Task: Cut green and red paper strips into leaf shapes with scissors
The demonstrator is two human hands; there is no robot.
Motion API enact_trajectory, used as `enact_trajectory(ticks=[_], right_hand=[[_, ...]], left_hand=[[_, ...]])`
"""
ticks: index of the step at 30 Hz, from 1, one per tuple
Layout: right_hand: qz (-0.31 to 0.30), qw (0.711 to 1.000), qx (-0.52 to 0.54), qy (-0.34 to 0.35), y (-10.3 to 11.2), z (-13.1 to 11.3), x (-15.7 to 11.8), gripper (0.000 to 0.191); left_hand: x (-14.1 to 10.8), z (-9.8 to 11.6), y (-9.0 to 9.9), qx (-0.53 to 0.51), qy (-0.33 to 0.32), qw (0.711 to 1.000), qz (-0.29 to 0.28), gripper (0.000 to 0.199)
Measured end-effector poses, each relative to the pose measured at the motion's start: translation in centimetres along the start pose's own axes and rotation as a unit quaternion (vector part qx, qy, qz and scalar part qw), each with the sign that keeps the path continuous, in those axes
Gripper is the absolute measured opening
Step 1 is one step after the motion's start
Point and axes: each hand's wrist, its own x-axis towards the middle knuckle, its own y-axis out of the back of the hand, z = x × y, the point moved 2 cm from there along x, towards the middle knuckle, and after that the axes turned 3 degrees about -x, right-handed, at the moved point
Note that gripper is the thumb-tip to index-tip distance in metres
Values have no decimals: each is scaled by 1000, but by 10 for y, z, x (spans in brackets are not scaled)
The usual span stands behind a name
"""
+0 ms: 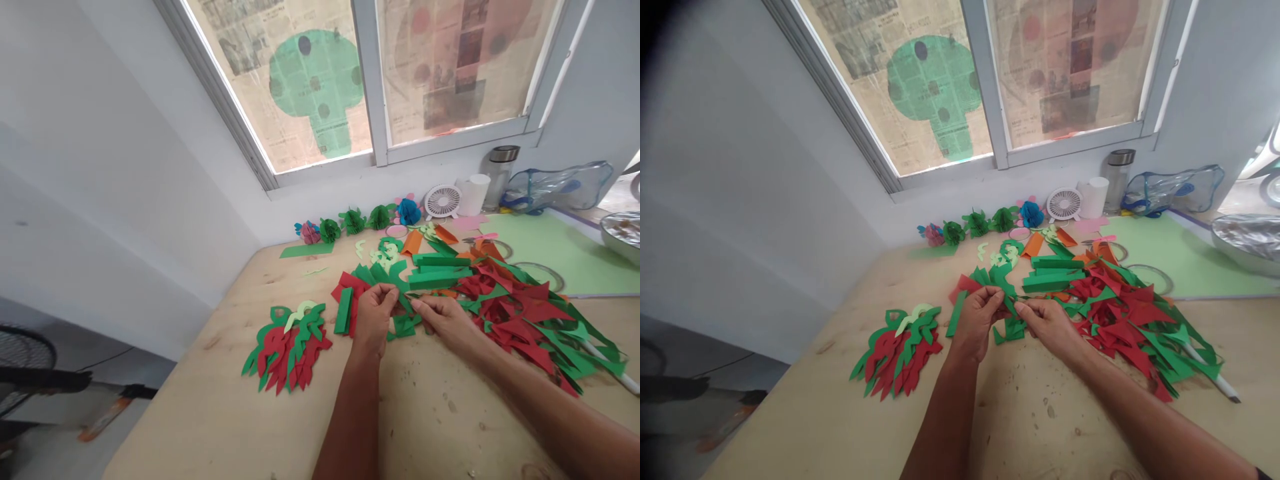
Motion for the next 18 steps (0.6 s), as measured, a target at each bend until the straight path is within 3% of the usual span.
enact_trajectory(ticks=[18], right_hand=[[6,999,-15,28,2,-4,2,41]], left_hand=[[-5,3,-3,-14,15,1000,0,29]])
